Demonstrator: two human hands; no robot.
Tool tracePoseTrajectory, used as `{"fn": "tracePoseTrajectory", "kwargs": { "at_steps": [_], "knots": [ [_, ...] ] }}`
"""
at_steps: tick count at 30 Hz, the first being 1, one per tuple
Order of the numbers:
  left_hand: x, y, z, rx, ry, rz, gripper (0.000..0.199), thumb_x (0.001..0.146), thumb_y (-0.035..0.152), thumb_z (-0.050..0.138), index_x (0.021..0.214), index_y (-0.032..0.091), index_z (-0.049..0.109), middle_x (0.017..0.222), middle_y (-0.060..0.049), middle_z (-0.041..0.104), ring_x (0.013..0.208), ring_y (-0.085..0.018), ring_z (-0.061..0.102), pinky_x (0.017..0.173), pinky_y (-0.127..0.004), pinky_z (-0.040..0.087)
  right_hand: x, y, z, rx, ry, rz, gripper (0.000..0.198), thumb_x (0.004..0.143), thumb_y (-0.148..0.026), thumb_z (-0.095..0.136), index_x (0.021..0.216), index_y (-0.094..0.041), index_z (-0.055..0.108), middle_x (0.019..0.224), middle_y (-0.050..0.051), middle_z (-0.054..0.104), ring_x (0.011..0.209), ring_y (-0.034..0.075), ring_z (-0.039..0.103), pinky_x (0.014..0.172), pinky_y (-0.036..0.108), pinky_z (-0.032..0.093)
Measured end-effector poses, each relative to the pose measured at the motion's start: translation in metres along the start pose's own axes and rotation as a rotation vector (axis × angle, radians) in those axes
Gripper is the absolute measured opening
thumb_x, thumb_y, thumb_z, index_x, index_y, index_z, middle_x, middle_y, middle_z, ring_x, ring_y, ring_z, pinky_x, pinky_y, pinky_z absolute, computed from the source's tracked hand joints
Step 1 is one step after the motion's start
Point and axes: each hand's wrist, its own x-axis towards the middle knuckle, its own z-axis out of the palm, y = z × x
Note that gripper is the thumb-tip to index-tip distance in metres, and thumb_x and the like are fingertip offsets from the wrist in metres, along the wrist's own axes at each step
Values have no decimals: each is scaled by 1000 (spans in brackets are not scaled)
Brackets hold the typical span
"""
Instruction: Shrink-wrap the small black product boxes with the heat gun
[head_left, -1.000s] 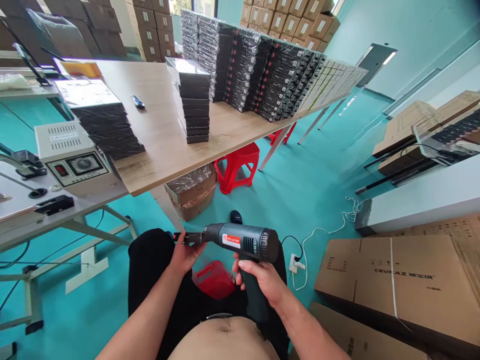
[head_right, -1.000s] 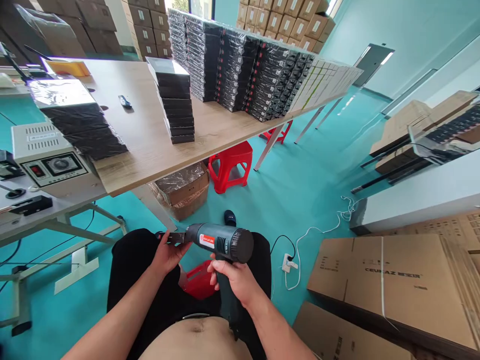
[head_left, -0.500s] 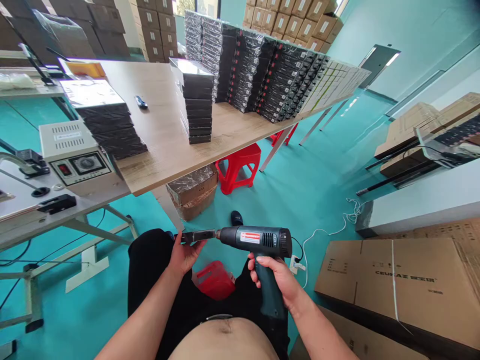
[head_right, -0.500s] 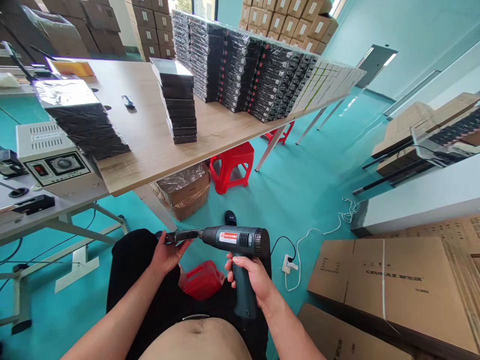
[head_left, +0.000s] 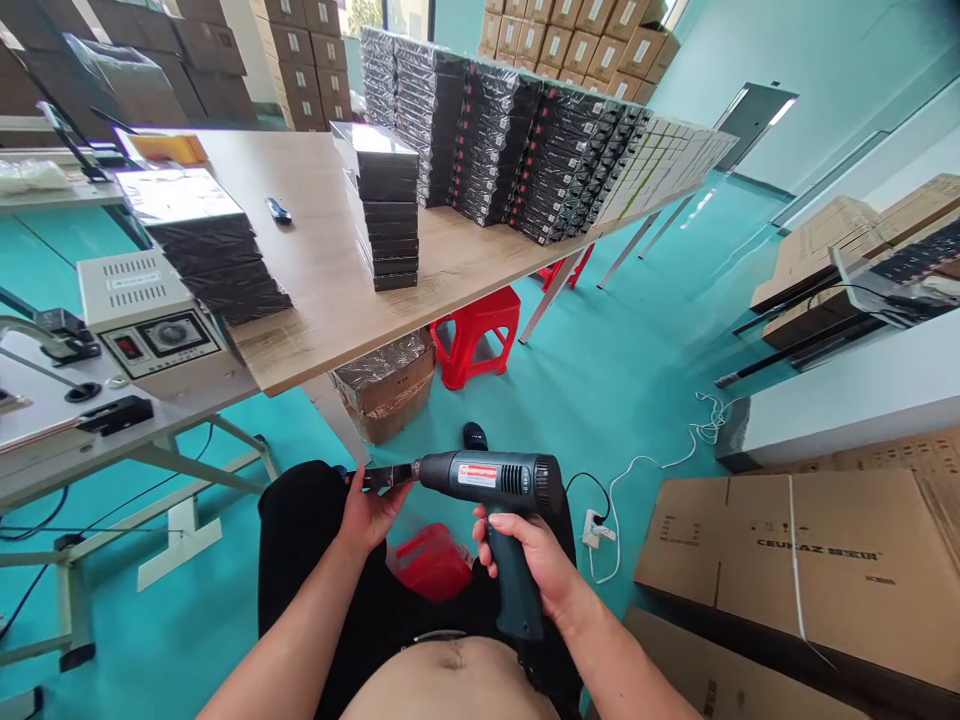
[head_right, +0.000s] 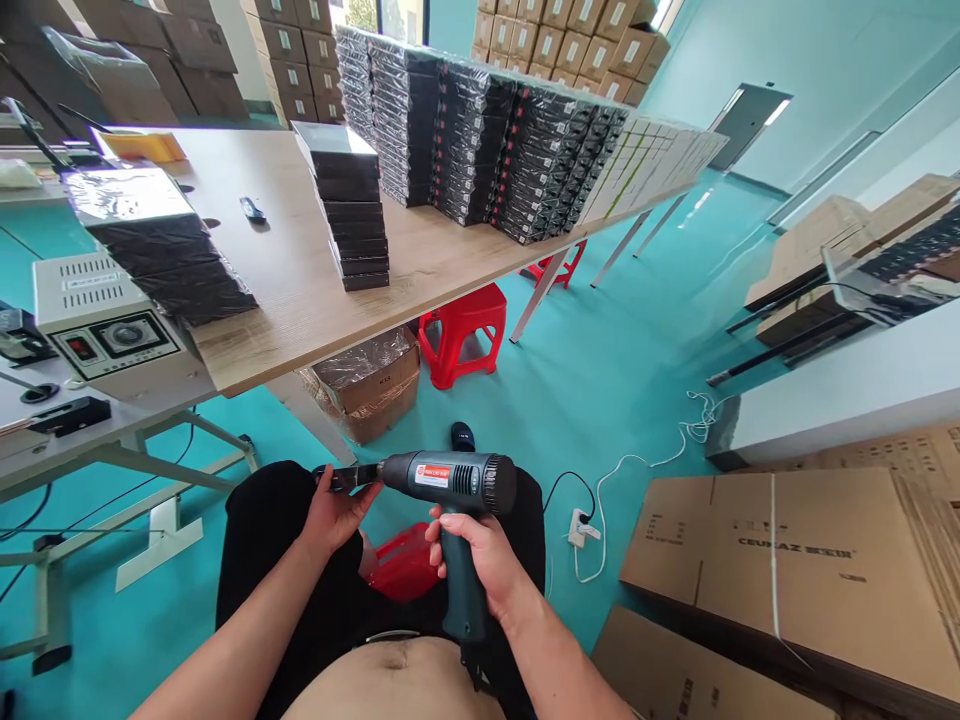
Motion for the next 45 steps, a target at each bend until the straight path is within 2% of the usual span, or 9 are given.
{"fn": "tracePoseTrajectory", "kwargs": {
  "at_steps": [4, 11, 15, 18, 23, 29, 39, 42, 45],
  "knots": [
    [2, -1, -1, -5, 7, 1, 40, 87, 47, 55, 110, 15, 52, 106, -17, 62, 97, -31, 66, 75, -49, 59, -2, -2, 5, -68, 21, -7, 31, 75, -34, 65, 97, -12, 66, 78, 6, 69, 57, 13, 61, 50, 24, 48],
    [11, 1, -7, 61, -5, 50, 29, 90, 43, 51, 97, 16, 57, 83, -8, 65, 72, -21, 68, 62, -35, 60, -8, -7, 17, -234, -160, 27, 33, 72, -35, 69, 96, -13, 68, 79, 6, 69, 58, 14, 62, 53, 26, 47],
    [5, 2, -6, 16, -25, 44, 31, 88, 46, 54, 96, 16, 55, 99, -13, 65, 94, -30, 67, 72, -45, 60, -12, -11, 4, -317, -34, 18, 31, 72, -36, 68, 91, -11, 70, 76, 6, 69, 57, 14, 61, 51, 26, 47],
    [-3, 1, 1, -43, -15, 11, 34, 87, 48, 54, 101, 17, 54, 108, -16, 62, 105, -34, 63, 77, -51, 59, -12, -13, -9, -225, 93, 10, 31, 74, -35, 65, 95, -12, 68, 77, 6, 68, 57, 13, 60, 50, 24, 47],
    [-7, -1, 9, -20, 12, 9, 35, 87, 47, 54, 105, 17, 53, 111, -16, 60, 104, -33, 64, 77, -50, 60, -12, -9, -19, -24, 82, 26, 28, 77, -32, 62, 96, -12, 67, 79, 6, 68, 59, 13, 61, 49, 22, 46],
    [-3, 1, 5, -28, 2, -14, 37, 87, 48, 53, 106, 17, 53, 111, -17, 60, 106, -33, 63, 78, -51, 59, -7, -4, -22, 42, 76, 35, 28, 79, -31, 60, 99, -12, 67, 79, 6, 68, 60, 12, 62, 49, 21, 47],
    [8, 1, -9, 82, 1, 39, 32, 87, 48, 53, 91, 16, 57, 87, -10, 65, 80, -24, 68, 66, -41, 60, -3, -10, 22, -116, -104, -3, 30, 74, -31, 64, 96, -11, 67, 77, 6, 68, 55, 13, 61, 49, 24, 47],
    [11, 2, -12, 57, -3, 54, 29, 88, 44, 53, 90, 16, 58, 81, -7, 65, 72, -20, 67, 64, -36, 59, -7, -13, 24, -241, -187, 13, 29, 73, -30, 66, 96, -11, 67, 75, 6, 68, 56, 14, 62, 50, 25, 47],
    [11, 2, -13, 53, -10, 54, 30, 88, 46, 53, 89, 16, 57, 82, -9, 66, 75, -23, 68, 63, -37, 59, -10, -14, 20, -316, -154, 2, 27, 75, -31, 65, 94, -11, 68, 77, 6, 68, 58, 14, 61, 52, 26, 47]
  ]
}}
